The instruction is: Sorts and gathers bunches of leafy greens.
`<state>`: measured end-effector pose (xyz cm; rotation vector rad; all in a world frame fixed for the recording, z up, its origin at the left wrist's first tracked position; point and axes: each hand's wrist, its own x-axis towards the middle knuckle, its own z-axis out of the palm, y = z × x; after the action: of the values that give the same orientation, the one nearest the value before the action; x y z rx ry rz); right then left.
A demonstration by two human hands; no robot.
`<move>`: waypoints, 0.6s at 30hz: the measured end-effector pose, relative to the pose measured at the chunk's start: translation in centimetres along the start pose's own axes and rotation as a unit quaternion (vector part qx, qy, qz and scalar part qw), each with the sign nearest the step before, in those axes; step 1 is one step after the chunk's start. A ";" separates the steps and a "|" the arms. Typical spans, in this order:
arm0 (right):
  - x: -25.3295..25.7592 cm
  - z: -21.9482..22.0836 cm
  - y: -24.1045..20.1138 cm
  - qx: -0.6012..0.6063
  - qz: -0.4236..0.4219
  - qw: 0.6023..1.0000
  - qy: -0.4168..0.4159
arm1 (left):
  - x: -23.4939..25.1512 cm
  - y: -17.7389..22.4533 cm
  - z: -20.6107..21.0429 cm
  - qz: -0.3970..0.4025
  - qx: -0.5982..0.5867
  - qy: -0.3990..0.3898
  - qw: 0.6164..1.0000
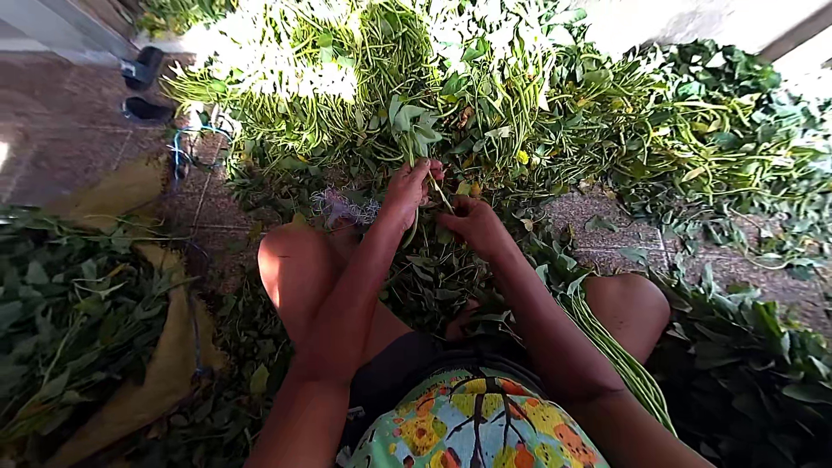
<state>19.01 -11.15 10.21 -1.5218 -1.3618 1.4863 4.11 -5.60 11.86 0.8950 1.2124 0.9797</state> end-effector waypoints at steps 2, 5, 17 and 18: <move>-0.9 -0.6 1.8 -0.062 0.016 0.997 -0.033 | 0.5 0.6 -1.0 0.013 -0.012 0.024 1.000; -1.7 -2.8 3.8 -0.143 0.025 0.987 -0.076 | 0.8 1.5 -1.7 0.030 -0.015 0.046 0.998; 2.4 -2.0 0.6 0.322 0.000 0.934 -0.155 | -0.2 0.6 0.3 -0.012 -0.019 -0.117 0.993; 2.3 -2.1 0.7 0.312 0.004 0.936 -0.162 | -0.3 0.6 0.3 -0.014 -0.014 -0.118 0.993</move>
<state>20.82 -8.71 9.20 -0.9058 -0.9025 1.9921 4.32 -5.68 12.59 0.9425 1.0056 0.8405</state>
